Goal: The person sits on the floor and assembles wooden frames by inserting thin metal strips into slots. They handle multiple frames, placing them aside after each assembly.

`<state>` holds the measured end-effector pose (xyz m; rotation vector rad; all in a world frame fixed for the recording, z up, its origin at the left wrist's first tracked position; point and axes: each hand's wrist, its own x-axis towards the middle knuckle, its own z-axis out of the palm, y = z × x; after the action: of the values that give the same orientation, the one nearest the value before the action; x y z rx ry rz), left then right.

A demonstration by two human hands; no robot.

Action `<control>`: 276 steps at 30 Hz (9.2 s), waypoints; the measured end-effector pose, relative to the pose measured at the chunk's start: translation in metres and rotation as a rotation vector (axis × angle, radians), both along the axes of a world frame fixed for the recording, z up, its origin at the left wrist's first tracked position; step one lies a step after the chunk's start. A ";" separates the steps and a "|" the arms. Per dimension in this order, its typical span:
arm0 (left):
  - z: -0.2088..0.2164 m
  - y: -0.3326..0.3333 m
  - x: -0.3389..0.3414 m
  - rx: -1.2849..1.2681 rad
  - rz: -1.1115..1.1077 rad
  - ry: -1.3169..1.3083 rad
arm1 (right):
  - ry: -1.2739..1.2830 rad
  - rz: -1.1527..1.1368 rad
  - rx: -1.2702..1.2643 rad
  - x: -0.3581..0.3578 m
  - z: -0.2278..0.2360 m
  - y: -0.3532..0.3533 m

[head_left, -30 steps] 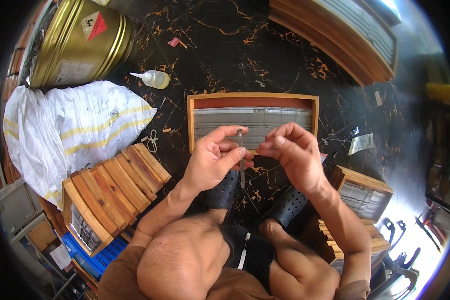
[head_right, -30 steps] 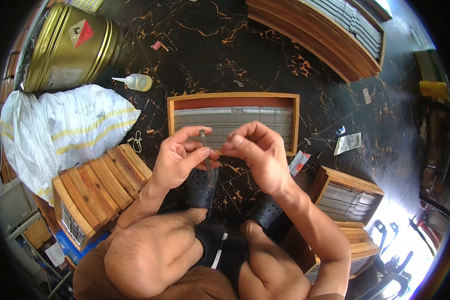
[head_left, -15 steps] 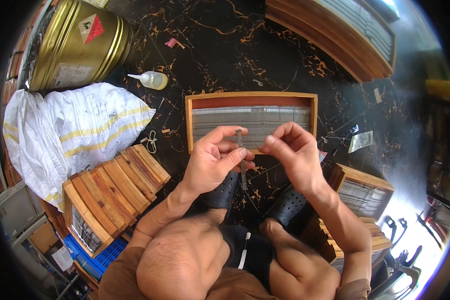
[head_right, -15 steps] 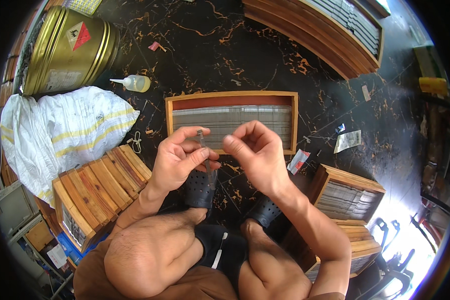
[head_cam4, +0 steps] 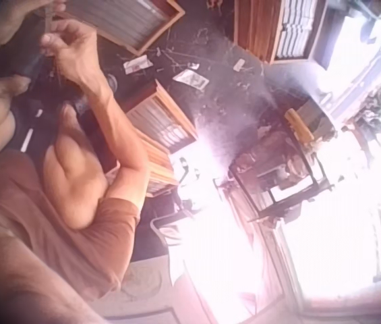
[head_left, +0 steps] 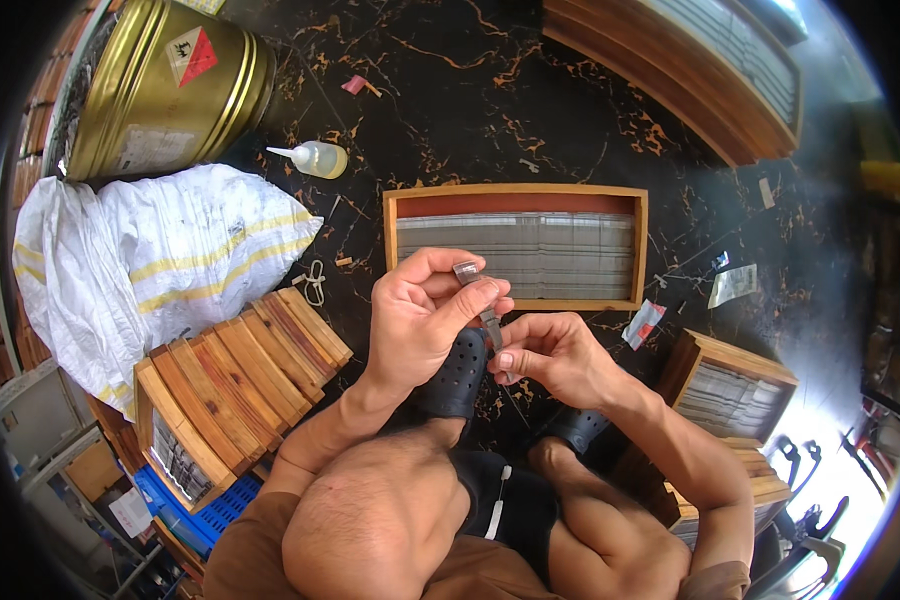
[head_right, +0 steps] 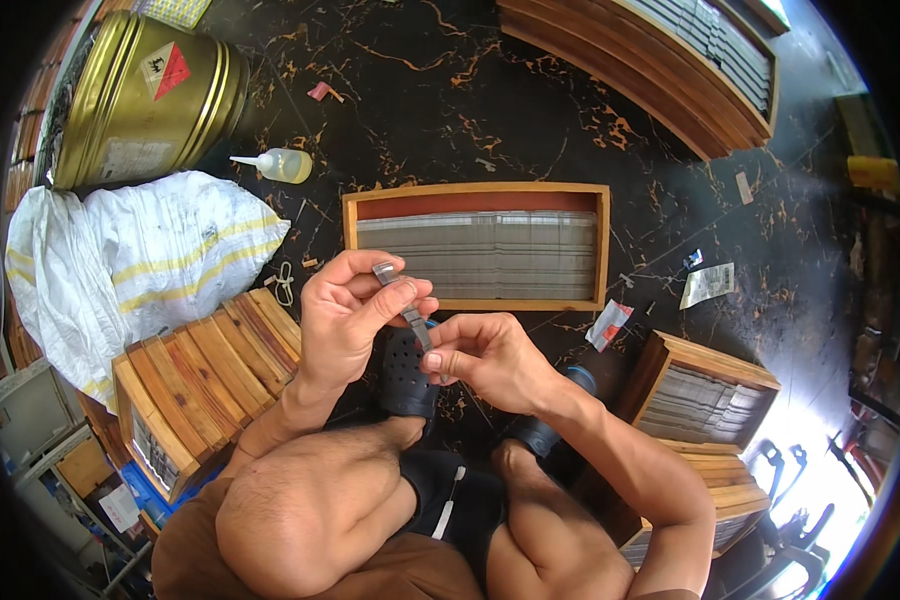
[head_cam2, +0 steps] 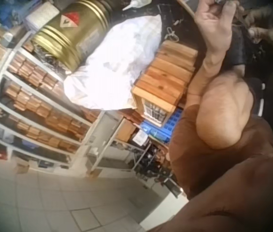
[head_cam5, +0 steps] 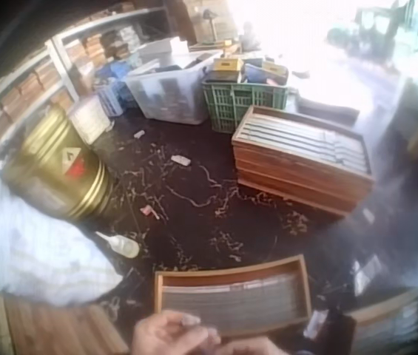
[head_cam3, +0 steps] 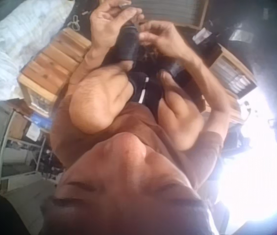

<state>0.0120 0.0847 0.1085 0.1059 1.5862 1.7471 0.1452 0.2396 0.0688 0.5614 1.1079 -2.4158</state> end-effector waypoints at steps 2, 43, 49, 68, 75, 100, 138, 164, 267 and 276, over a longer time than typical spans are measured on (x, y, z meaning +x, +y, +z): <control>0.002 0.001 0.000 0.003 0.007 -0.034 | -0.020 0.018 -0.081 0.001 -0.004 0.000; 0.000 0.002 0.003 0.002 -0.082 -0.092 | -0.040 0.097 -0.644 0.018 -0.043 -0.002; 0.001 0.002 0.002 -0.015 -0.078 -0.124 | -0.033 0.079 -0.644 0.019 -0.039 -0.004; -0.004 0.001 0.004 -0.040 -0.069 -0.088 | -0.099 0.034 -0.608 0.020 -0.030 -0.007; -0.005 0.000 0.002 -0.039 -0.070 -0.117 | -0.130 -0.014 -0.619 0.021 -0.017 -0.008; 0.036 -0.018 -0.006 0.047 -0.425 -0.007 | -0.150 -0.095 -0.749 0.050 0.057 -0.034; 0.027 -0.016 -0.006 0.081 -0.392 -0.044 | -0.111 -0.124 -0.797 0.050 0.038 -0.037; 0.027 -0.018 -0.003 0.099 -0.392 -0.002 | -0.106 -0.124 -0.732 0.052 0.034 -0.038; 0.226 -0.568 0.063 -1.658 0.728 0.664 | 1.092 0.622 1.486 -0.168 0.281 -0.233; 0.144 -0.674 0.103 -1.651 0.845 0.695 | 1.263 0.902 1.249 -0.172 0.231 -0.333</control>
<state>0.1154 -0.5896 0.2525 -0.9432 3.3857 0.2352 -0.0266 -0.0935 0.2995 -1.1450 2.5125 -0.8444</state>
